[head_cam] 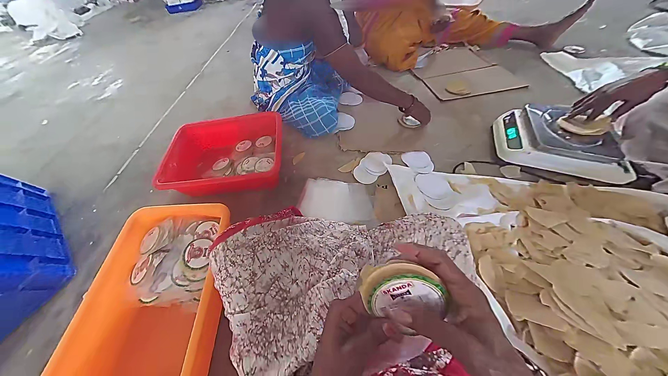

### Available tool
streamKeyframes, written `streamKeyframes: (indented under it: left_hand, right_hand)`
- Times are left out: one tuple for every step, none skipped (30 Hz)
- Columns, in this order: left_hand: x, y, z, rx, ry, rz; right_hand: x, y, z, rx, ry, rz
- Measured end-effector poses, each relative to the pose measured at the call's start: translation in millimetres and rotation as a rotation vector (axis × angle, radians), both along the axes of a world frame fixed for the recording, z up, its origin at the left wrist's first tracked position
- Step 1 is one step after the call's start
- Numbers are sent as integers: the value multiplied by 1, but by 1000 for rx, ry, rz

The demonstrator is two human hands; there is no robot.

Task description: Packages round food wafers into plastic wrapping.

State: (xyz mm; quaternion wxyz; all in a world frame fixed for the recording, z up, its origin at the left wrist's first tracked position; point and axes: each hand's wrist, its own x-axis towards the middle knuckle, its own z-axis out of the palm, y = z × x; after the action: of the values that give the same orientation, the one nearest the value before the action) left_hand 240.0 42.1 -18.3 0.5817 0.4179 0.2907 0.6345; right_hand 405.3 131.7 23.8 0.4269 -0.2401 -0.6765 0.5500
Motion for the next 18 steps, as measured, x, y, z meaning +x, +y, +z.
streamKeyframes:
  left_hand:
    - [-2,1,-1,-3,9,-15]
    - [-4,1,-3,-4,33,-28]
    - [-6,2,-4,2,60,-42]
    - [-7,4,-6,12,84,-59]
    - [-8,5,-7,22,104,-78]
    - [-8,6,-8,24,114,-98]
    - [-8,6,-8,16,114,-117]
    - [-7,5,-8,-1,106,-134]
    - [-6,4,-8,-21,97,-149]
    - [-5,3,-9,-39,85,-162]
    - [-4,2,-10,-51,79,-163]
    - [-4,1,-10,-62,73,-161]
    - [-3,1,-10,-74,65,-159]
    - [-3,0,-11,-81,63,-157]
    - [-4,-1,-12,-85,65,-157]
    - [-4,-1,-14,-87,68,-157]
    - [-3,-2,-16,-91,72,-158]
    - [-3,-3,-16,-99,71,-160]
  right_hand:
    - [3,3,-1,72,-45,4]
    - [6,6,-2,133,-88,11]
    - [9,9,-1,178,-128,29]
    - [12,12,1,214,-167,56]
    - [14,14,2,243,-202,82]
    - [15,15,3,262,-229,103]
    - [16,16,2,271,-246,120]
    - [15,15,1,265,-246,137]
    - [14,14,-1,250,-238,151]
    - [12,13,-4,227,-219,167]
    - [10,11,-7,209,-198,180]
    - [9,10,-10,201,-182,186]
    - [8,8,-13,195,-164,190]
    - [7,7,-17,191,-149,193]
    - [7,5,-20,189,-140,195]
    - [7,4,-23,186,-135,197]
    - [7,2,-26,179,-132,200]
    - [7,0,-27,169,-140,205]
